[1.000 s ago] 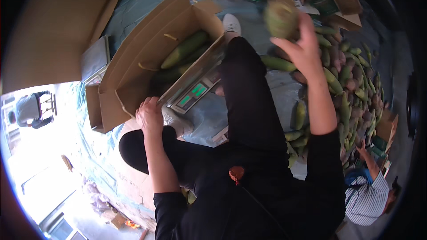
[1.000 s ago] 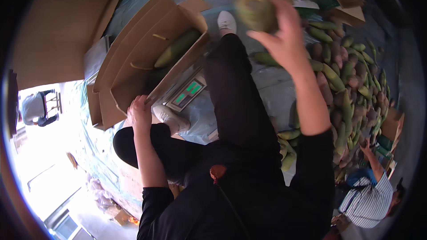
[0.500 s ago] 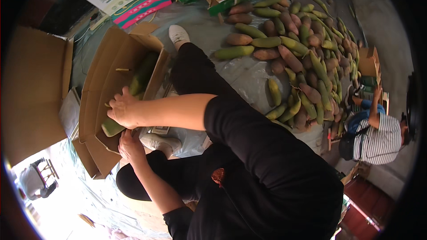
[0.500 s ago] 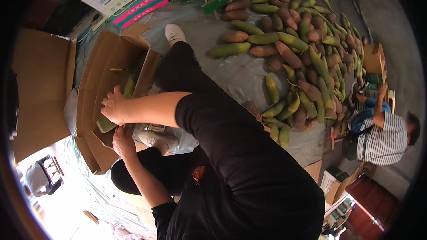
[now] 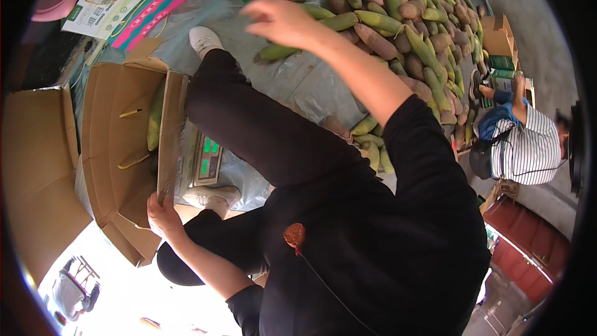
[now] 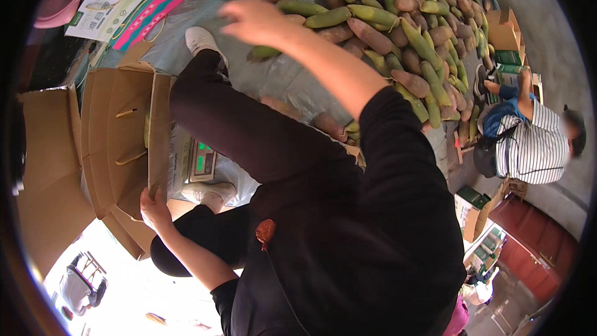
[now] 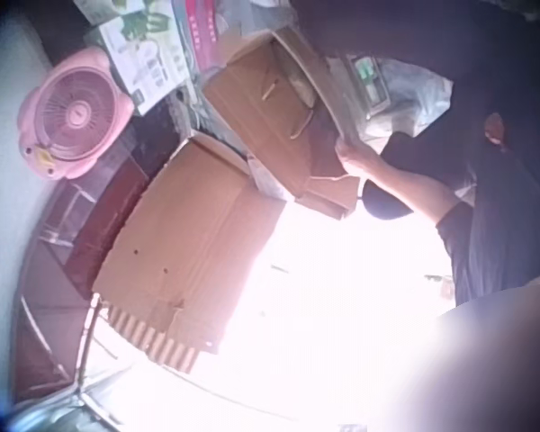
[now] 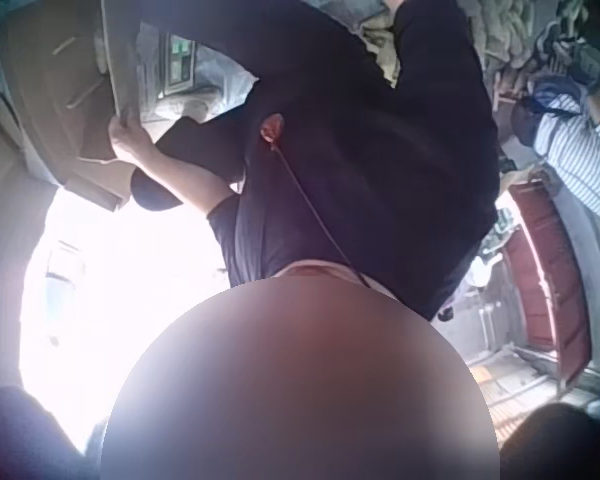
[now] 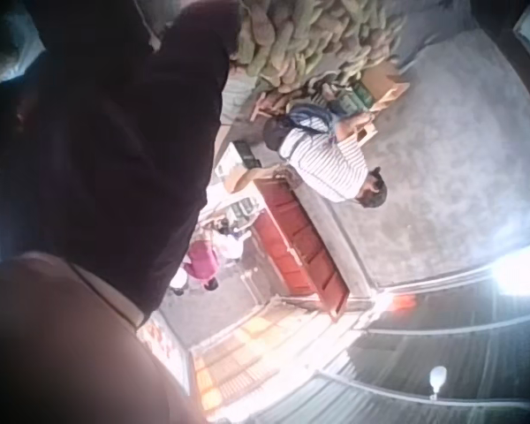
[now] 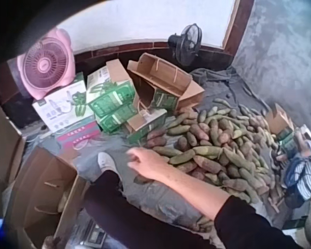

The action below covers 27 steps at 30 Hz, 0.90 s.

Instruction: The recorder is sitting on the floor, selecting produce from a pile and placing them into a cardboard box on a scale.

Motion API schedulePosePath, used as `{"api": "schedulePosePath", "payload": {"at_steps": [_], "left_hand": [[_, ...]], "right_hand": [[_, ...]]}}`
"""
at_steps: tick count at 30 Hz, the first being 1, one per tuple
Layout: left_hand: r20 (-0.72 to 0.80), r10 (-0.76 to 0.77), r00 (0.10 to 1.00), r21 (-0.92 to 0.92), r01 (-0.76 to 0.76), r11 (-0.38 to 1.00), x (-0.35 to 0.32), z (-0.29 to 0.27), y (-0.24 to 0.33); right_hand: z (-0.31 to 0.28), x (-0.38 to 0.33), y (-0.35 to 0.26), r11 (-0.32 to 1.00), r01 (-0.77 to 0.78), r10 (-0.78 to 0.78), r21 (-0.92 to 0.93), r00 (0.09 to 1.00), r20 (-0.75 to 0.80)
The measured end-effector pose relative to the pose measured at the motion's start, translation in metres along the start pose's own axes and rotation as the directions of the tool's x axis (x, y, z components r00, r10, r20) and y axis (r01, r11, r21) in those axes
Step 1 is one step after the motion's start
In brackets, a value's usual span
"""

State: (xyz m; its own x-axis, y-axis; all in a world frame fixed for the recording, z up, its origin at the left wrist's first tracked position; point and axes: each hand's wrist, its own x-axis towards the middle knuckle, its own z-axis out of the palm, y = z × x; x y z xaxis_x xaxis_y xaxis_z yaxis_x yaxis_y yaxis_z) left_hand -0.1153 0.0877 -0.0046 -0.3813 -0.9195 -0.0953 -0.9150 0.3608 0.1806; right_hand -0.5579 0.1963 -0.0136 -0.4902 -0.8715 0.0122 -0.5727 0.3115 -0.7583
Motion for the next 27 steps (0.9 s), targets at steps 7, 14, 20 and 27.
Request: {"api": "schedulePosePath", "payload": {"at_steps": [7, 14, 20, 27], "left_hand": [[-0.334, 0.050, 0.941, -0.372, -0.180, 0.910, -0.002, -0.019, 0.024], [-0.168, 0.468, 0.867, -0.977, -0.210, 0.038, -0.040, -0.086, 0.198], [-0.262, 0.915, 0.306, -0.802, 0.459, -0.383, -0.069, -0.083, 0.273], [-0.457, 0.766, 0.451, -0.588, 0.493, -0.641, -0.116, -0.070, 0.299]], "right_hand": [[-0.017, -0.176, 0.201, 0.798, -0.422, 0.498, -0.429, 0.864, 0.077], [0.051, -0.340, 0.255, 0.769, -0.423, 0.609, -0.479, 0.711, 0.350], [0.055, -0.362, 0.220, 0.580, -0.676, 0.810, -0.455, 0.416, 0.414], [0.031, -0.391, 0.241, 0.538, -0.732, 0.837, -0.417, 0.406, 0.367]]}}
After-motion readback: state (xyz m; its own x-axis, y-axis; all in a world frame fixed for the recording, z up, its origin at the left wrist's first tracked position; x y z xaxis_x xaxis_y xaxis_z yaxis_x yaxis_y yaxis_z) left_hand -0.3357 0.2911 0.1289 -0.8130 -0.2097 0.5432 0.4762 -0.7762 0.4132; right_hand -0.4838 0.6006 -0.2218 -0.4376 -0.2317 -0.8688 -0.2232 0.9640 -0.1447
